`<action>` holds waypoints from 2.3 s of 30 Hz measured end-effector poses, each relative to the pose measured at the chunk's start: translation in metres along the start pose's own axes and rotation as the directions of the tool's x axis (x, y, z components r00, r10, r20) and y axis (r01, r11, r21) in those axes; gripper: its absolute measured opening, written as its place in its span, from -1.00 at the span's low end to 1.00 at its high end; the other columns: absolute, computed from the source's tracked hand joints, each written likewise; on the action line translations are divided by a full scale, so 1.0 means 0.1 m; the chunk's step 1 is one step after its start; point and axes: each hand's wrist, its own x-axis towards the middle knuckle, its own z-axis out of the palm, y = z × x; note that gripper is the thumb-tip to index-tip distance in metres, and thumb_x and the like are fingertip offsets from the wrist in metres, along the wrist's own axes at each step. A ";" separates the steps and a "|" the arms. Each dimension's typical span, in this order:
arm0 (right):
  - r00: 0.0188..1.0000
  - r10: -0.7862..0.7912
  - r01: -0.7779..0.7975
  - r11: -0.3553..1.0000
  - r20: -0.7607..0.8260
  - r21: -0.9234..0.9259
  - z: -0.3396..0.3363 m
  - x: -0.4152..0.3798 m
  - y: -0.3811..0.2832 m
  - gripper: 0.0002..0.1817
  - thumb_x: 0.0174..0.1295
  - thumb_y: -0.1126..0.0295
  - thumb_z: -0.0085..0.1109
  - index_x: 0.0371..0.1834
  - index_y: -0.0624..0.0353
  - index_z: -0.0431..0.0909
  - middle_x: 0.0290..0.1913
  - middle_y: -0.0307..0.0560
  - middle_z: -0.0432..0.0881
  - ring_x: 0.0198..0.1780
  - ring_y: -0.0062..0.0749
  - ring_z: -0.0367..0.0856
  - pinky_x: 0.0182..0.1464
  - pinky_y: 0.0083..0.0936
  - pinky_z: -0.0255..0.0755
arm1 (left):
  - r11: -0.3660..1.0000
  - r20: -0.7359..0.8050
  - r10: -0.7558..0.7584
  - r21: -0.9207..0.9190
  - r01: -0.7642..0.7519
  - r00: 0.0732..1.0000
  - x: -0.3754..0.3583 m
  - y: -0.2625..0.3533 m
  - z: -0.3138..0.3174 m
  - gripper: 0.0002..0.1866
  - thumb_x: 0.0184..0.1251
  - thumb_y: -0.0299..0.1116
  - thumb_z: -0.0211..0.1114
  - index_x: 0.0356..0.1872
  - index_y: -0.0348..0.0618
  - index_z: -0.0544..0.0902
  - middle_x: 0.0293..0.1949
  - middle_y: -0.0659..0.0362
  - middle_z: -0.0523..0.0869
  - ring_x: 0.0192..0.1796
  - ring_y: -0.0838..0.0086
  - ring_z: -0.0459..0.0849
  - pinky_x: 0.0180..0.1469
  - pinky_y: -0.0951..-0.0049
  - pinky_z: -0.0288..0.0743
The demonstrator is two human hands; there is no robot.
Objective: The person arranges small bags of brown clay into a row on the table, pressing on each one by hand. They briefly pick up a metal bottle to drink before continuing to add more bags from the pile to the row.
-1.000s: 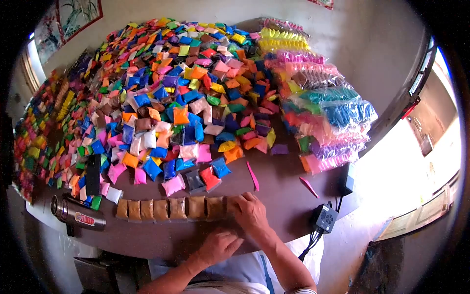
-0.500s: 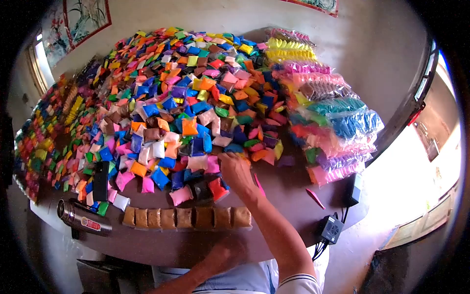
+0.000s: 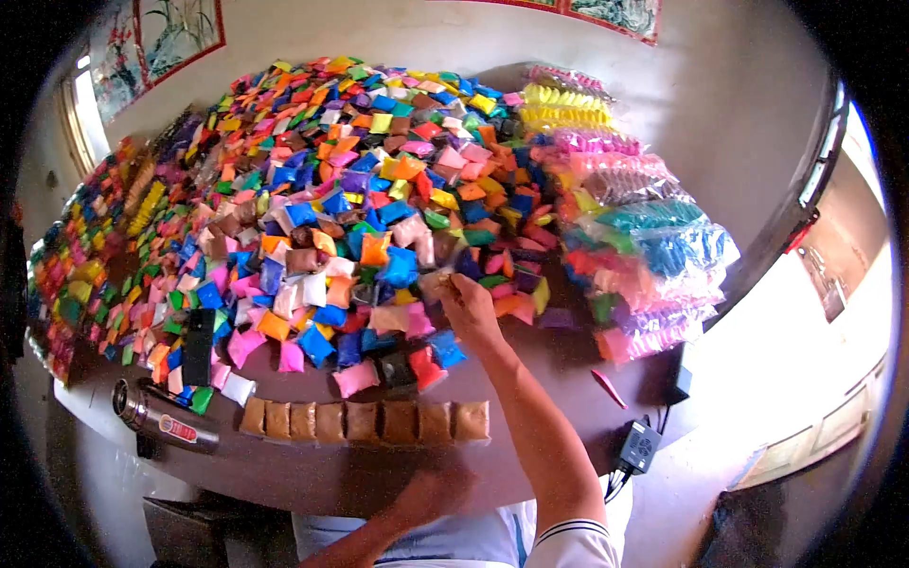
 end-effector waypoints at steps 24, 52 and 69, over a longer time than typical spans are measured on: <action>0.797 0.316 -0.570 0.111 0.515 0.814 -0.89 -2.27 -0.46 -0.76 0.30 0.37 0.36 -0.11 0.34 0.65 -0.23 -0.22 0.71 -0.22 -0.59 0.65 -0.15 -0.63 0.53 | 0.870 0.011 -0.062 -0.490 0.059 0.998 0.03 0.20 -0.33 -0.69 0.53 -0.18 0.17 -0.17 -0.28 0.64 -0.23 0.06 0.65 -0.29 0.36 0.62 -0.20 0.40 0.50; 0.743 0.356 -0.647 0.166 0.567 0.744 -0.88 -2.39 -0.74 -0.66 0.48 0.19 0.16 0.09 0.24 0.56 -0.16 -0.35 0.64 -0.25 -0.80 0.46 -0.31 -0.74 0.33 | 0.878 0.016 0.014 -0.478 -0.004 1.000 0.05 0.13 -0.30 -0.68 0.53 -0.22 0.14 -0.15 -0.34 0.64 -0.22 -0.14 0.70 -0.14 -0.07 0.67 -0.03 0.11 0.52; 0.719 0.242 -0.614 -0.218 0.652 0.758 -1.03 -2.35 -0.61 -0.47 0.34 0.29 0.17 0.29 0.39 0.43 -0.14 -0.09 0.63 -0.39 -0.57 0.47 -0.42 -0.65 0.33 | 0.805 -0.009 -0.148 -0.581 0.115 0.989 0.06 0.27 -0.33 -0.61 0.58 -0.17 0.04 -0.28 -0.32 0.62 -0.40 -0.06 0.67 -0.29 -0.01 0.66 -0.15 0.17 0.53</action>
